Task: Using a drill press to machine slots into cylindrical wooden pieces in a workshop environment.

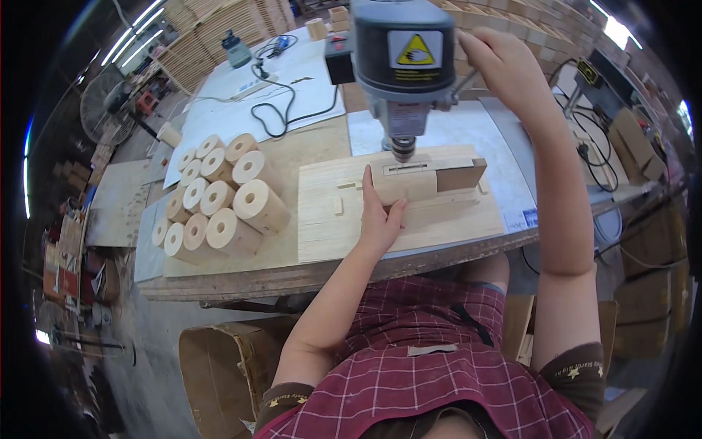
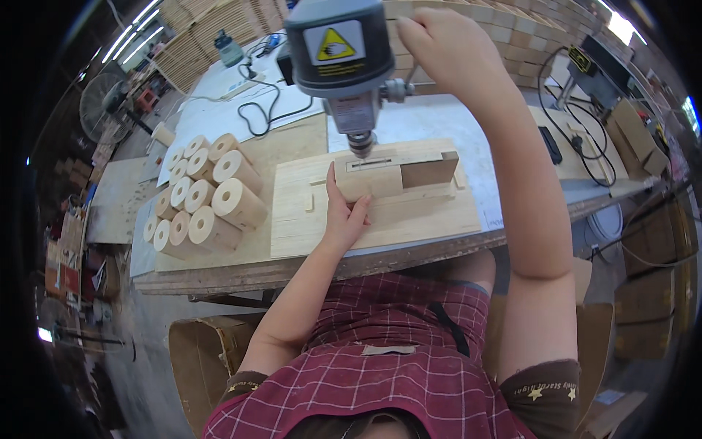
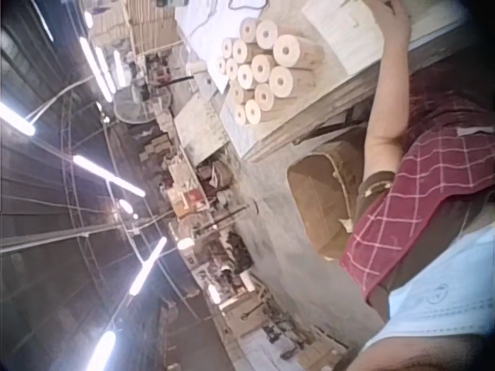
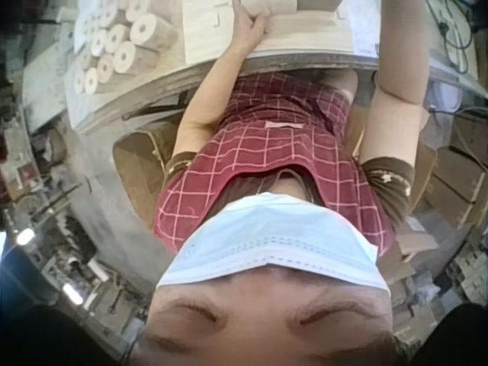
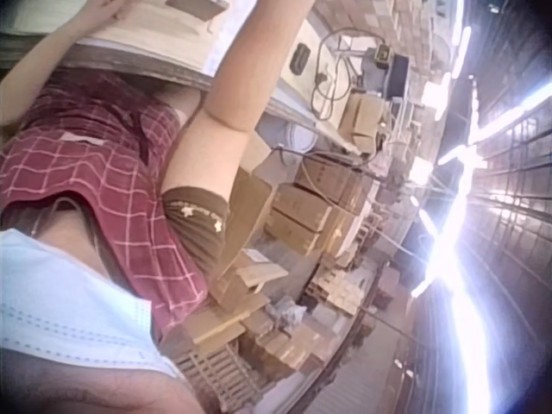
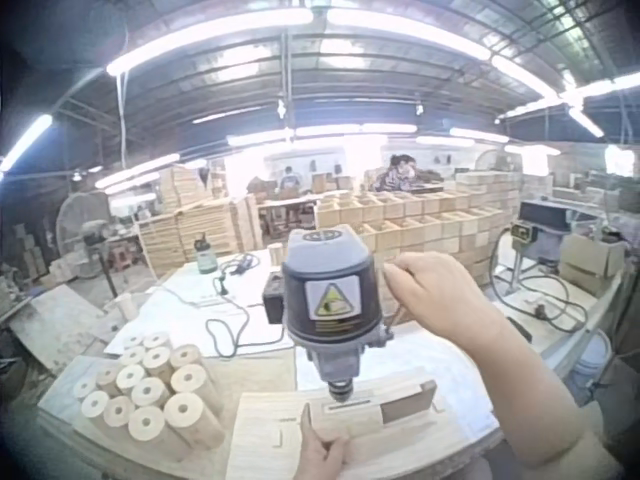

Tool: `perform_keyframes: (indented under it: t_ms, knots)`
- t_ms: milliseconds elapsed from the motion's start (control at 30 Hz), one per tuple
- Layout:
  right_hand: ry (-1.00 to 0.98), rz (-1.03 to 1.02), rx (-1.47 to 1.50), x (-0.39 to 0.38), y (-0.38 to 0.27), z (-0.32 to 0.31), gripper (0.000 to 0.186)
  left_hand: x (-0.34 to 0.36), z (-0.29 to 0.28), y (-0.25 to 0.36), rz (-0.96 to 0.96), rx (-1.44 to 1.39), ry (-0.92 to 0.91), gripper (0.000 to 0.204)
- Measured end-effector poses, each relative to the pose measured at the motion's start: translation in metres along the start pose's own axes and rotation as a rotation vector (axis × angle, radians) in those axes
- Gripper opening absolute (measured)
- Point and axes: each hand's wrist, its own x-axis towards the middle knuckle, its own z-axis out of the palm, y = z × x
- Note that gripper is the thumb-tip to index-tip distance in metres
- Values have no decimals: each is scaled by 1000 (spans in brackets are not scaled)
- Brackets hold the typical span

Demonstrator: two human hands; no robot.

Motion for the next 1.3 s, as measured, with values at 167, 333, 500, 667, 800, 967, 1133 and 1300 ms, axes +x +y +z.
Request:
perform_keyframes:
  t_ms: [167,333,500,667,800,967,1133,1300]
  knots:
    - [-41,-2,32,3,8,4,37,2,11,-1,12,37,18,83]
    - [37,-9,16,-25,-3,3,34,1,11,1,18,39,15,83]
    - [191,-11,8,-63,-14,11,25,1,13,3,4,41,31,83]
    - [325,-23,225,-95,-16,31,21,0,14,4,-18,53,17,83]
    - [388,-7,260,-113,-11,48,20,-1,14,6,-30,26,18,82]
    - [461,-22,343,-132,-6,68,9,0,16,6,-2,10,37,81]
    - [456,-68,354,-146,7,86,4,0,16,1,8,-21,51,82]
    - [498,-78,342,-152,16,104,8,0,15,0,29,-4,45,80]
